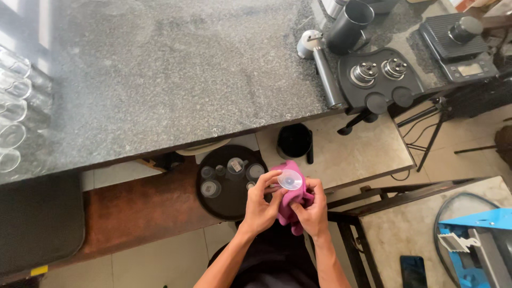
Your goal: The person wipes a metal portafilter basket and a clear plastic syringe with a pink cloth. They handle each item one at a time, rotating them to wipe different sides, then place them back on the counter or tray.
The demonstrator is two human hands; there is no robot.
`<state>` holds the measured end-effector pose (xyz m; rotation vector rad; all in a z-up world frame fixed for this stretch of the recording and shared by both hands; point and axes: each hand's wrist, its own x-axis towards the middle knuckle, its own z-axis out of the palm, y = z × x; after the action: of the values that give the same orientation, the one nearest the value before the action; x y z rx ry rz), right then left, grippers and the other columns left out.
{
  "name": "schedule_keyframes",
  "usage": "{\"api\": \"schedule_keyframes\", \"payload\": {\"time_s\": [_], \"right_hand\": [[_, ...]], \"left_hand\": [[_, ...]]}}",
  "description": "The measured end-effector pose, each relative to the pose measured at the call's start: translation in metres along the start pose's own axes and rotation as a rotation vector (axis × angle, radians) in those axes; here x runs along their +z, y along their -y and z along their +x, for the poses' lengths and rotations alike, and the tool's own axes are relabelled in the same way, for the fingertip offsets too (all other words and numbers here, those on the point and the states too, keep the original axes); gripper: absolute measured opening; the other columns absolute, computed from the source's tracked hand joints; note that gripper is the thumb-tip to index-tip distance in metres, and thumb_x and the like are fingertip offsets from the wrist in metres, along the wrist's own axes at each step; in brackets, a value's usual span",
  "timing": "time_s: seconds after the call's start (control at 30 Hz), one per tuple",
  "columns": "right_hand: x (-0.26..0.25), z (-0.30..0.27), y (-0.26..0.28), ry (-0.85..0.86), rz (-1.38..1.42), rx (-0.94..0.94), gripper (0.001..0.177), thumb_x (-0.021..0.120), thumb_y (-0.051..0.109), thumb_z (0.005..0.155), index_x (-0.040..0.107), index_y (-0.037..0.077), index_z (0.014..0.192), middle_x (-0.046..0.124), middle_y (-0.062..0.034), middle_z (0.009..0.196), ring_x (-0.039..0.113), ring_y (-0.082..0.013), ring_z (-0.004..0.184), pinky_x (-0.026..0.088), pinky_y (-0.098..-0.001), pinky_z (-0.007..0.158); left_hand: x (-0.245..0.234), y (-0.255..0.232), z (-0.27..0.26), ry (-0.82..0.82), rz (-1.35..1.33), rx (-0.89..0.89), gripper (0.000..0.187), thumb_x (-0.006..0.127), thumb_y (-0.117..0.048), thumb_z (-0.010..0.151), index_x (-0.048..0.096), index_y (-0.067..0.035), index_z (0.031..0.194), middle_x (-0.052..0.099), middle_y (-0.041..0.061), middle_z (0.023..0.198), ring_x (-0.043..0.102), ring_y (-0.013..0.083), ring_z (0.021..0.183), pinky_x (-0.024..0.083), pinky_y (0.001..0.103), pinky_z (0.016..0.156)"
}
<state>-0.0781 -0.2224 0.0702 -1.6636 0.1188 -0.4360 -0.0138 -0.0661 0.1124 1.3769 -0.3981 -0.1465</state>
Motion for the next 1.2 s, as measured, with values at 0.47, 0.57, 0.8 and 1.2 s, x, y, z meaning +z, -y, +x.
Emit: {"api": "schedule_keyframes", "payload": {"time_s": [0.47,0.57,0.8,1.2], "right_hand": [[-0.012,0.022,0.024,0.166,-0.197,0.187,0.044,0.079,0.003,0.073,0.053,0.006,0.109,0.074,-0.0071,0.088,0.074,-0.0124,0.081,0.061,-0.0289,0.073],[-0.014,0.017,0.019,0.171,-0.339,0.134,0.054,0.081,-0.001,0.065,0.057,0.004,0.113,0.069,-0.009,0.089,0.067,-0.0154,0.08,0.056,-0.0306,0.075],[-0.029,0.013,-0.003,0.114,-0.199,0.134,0.044,0.08,-0.001,0.071,0.058,0.004,0.108,0.071,-0.0067,0.087,0.068,-0.0151,0.08,0.057,-0.0303,0.075],[-0.058,0.027,0.002,-0.036,-0.156,0.006,0.039,0.084,0.012,0.079,0.056,0.004,0.105,0.066,-0.0044,0.093,0.062,-0.0103,0.086,0.055,-0.0269,0.078]], "left_hand": [[0.008,0.016,0.011,-0.144,-0.043,0.005,0.022,0.076,0.007,0.086,0.066,0.003,0.106,0.073,0.01,0.106,0.073,0.0166,0.102,0.064,0.034,0.087],[0.004,0.016,0.012,-0.108,-0.062,0.015,0.021,0.074,0.007,0.088,0.066,0.003,0.108,0.073,0.01,0.108,0.072,0.016,0.104,0.063,0.033,0.091],[0.015,0.011,0.022,-0.099,-0.062,-0.009,0.023,0.073,0.004,0.088,0.066,0.003,0.11,0.073,0.01,0.108,0.073,0.0179,0.105,0.063,0.033,0.093],[0.049,0.007,0.016,0.03,0.027,-0.006,0.044,0.068,-0.001,0.092,0.056,-0.003,0.134,0.072,0.015,0.12,0.071,0.0244,0.114,0.057,0.037,0.097]]}}
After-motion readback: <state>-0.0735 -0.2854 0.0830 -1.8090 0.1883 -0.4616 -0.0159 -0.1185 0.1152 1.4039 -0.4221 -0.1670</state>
